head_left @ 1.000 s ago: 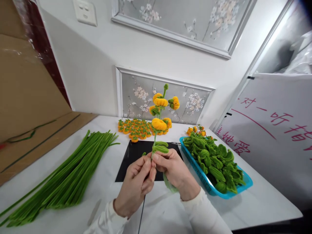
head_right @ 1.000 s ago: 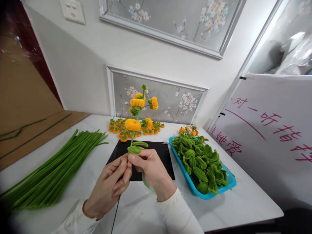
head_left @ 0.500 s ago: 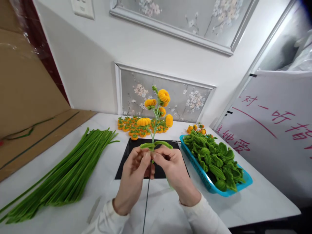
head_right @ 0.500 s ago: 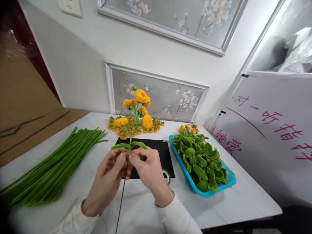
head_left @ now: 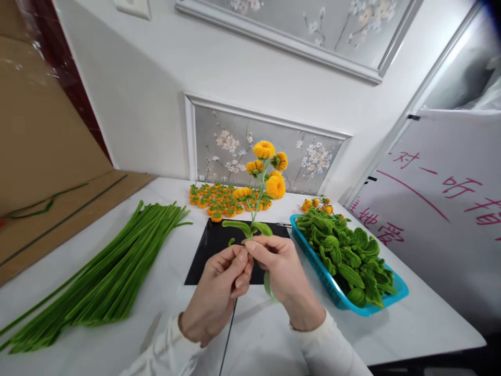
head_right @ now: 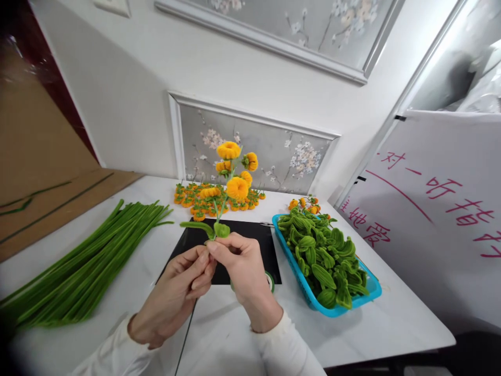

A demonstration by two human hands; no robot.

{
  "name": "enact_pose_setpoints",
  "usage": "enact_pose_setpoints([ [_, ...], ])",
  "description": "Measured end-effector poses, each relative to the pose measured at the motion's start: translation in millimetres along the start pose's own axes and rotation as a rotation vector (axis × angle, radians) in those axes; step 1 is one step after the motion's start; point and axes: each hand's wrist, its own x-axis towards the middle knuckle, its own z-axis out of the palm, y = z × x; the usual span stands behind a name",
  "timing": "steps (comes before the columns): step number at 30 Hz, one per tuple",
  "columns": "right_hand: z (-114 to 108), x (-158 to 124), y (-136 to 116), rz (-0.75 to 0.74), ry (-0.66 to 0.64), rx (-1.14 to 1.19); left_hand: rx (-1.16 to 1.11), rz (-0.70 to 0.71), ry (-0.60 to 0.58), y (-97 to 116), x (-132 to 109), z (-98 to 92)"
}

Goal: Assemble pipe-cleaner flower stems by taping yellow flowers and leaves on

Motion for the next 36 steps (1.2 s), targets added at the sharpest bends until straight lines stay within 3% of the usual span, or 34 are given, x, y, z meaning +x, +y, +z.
enact_pose_setpoints([
  [5,-0.5,0.2,1.3,0.093,-0.153,0.212,-0.046,-0.026,-0.035,-0.9,-1.8,-2.1],
  [11,-2.1,-0.2,-1.2,0.165,-0.28,0.307,-0.108,-0.092,-0.102,-0.3,-3.2,-7.0],
  [16,-2.0,-0.5,-1.2,0.223,-0.274,0.333,-0.127,-0.075,-0.183,1.5,-5.5,-7.5],
  [20,0.5,-3.1,-9.2,0.081,-0.215,0.197,-0.038,-0.029,-0.171,1.6,-6.6,-3.0],
  [25,2.8,-7.2,-20.0,-0.027,-0.129,0.04,0.165,0.141,-0.105,-1.5,-4.3,-1.4],
  [31,0.7,-5.1,-20.4,0.0,-0.058,0.0,0.189,0.062,-0.074,0.0,-2.8,-2.2],
  [36,-4.5,-2.2,-18.0,0.129,-0.16,0.096,0.068,-0.005,-0.1,1.4,-3.2,-0.4],
])
